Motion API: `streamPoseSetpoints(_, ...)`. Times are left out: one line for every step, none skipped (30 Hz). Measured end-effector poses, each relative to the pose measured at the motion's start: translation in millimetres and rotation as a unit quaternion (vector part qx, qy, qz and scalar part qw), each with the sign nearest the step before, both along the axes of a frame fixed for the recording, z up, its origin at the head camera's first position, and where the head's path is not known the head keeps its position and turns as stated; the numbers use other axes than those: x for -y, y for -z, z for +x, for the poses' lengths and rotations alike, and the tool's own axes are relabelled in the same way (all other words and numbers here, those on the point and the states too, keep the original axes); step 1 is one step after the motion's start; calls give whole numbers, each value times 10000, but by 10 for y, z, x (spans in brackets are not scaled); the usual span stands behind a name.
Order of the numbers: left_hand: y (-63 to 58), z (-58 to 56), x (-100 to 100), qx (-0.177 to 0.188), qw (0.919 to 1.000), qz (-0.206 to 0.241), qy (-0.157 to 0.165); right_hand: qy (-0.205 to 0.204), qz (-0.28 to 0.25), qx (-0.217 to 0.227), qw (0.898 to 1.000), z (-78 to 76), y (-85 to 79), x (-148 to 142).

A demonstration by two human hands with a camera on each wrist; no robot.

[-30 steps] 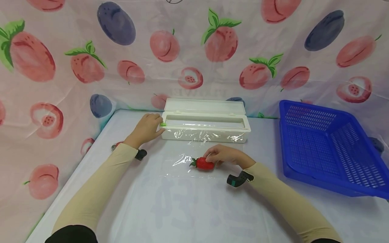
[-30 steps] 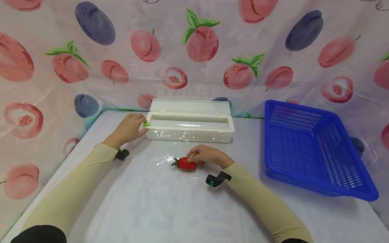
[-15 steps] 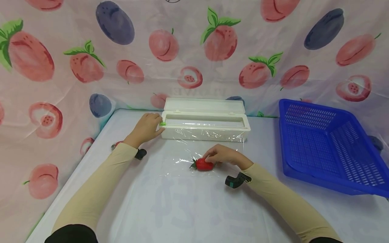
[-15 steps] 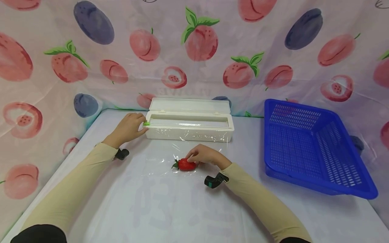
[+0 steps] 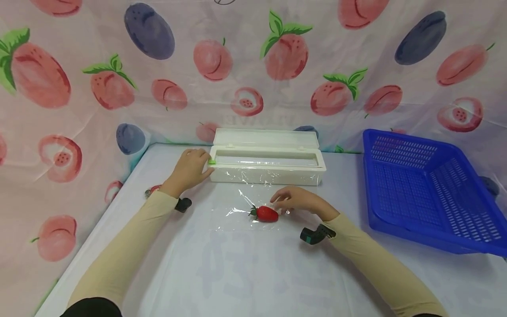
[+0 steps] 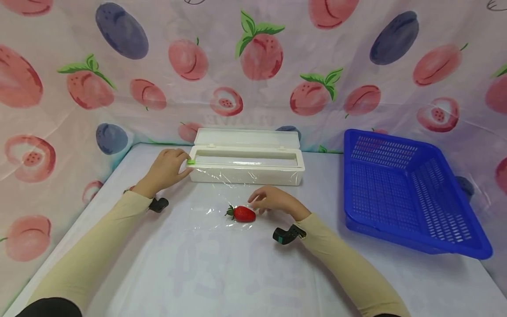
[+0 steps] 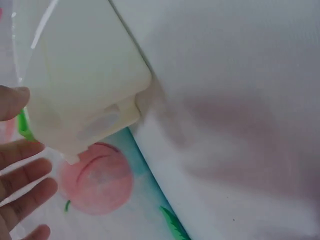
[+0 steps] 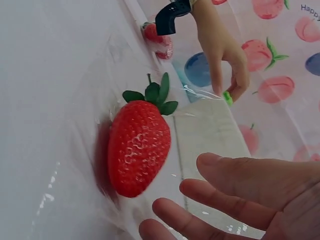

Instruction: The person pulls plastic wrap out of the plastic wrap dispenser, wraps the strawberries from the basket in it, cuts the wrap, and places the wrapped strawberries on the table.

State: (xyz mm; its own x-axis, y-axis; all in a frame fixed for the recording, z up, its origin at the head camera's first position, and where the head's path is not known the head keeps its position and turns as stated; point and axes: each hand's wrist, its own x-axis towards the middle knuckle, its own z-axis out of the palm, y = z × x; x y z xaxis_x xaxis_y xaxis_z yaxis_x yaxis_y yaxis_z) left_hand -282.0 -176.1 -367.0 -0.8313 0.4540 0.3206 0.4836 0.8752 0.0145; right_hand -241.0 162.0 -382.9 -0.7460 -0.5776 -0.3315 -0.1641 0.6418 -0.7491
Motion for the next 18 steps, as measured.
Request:
streamPoseSetpoints(-7, 22, -5, -104, 9999, 53, -21, 42, -32, -16, 10000, 3, -5, -30)
streamPoseSetpoints(-16, 49, -16, -252, 9996, 117, -22, 60, -55, -56, 10000, 12, -14, -61)
streamPoseSetpoints(-31, 87, -34, -439, 9989, 171, 14, 81, -82, -99, 9999, 22, -19, -92)
streamPoseSetpoints(-41, 140, -61, -655, 9975, 239, 96, 107, -113, -133, 9998, 43, -27, -120)
streamPoseSetpoints(-51, 199, -97, -864, 9956, 300, 214, 123, -143, -184, 9997, 66, -28, -146)
streamPoseSetpoints(-59, 259, -140, -1059, 9931, 352, 362, 116, -168, -259, 9995, 89, -26, -170)
streamPoseSetpoints(-63, 324, -189, -1211, 9904, 387, 537, 112, -187, -329, 9992, 118, -25, -191)
streamPoseSetpoints(-62, 389, -243, -1310, 9877, 418, 742, 100, -206, -406, 9989, 148, -19, -210)
streamPoseSetpoints(-60, 460, -300, -1365, 9852, 402, 956, 87, -228, -495, 9985, 172, -4, -227)
streamPoseSetpoints(-50, 531, -356, -1365, 9831, 356, 1166, 81, -258, -569, 9980, 202, 11, -242)
streamPoseSetpoints(-32, 601, -408, -1322, 9813, 286, 1369, 84, -291, -639, 9975, 233, 30, -255)
streamPoseSetpoints(-10, 666, -458, -1260, 9795, 167, 1564, 102, -313, -681, 9971, 265, 48, -267)
streamPoseSetpoints(15, 729, -502, -1166, 9779, 1, 1738, 112, -326, -754, 9966, 298, 69, -277)
streamPoseSetpoints(41, 788, -539, -1062, 9758, -183, 1902, 110, -333, -831, 9959, 327, 96, -287)
streamPoseSetpoints(67, 841, -571, -935, 9739, -392, 2029, 124, -333, -904, 9953, 357, 123, -295)
streamPoseSetpoints(95, 884, -596, -783, 9719, -596, 2136, 134, -333, -974, 9946, 387, 147, -303)
streamPoseSetpoints(120, 919, -617, -637, 9697, -803, 2216, 119, -303, -1078, 9936, 411, 174, -309)
streamPoseSetpoints(145, 944, -633, -499, 9671, -1016, 2276, 121, -235, -1171, 9928, 434, 199, -314)
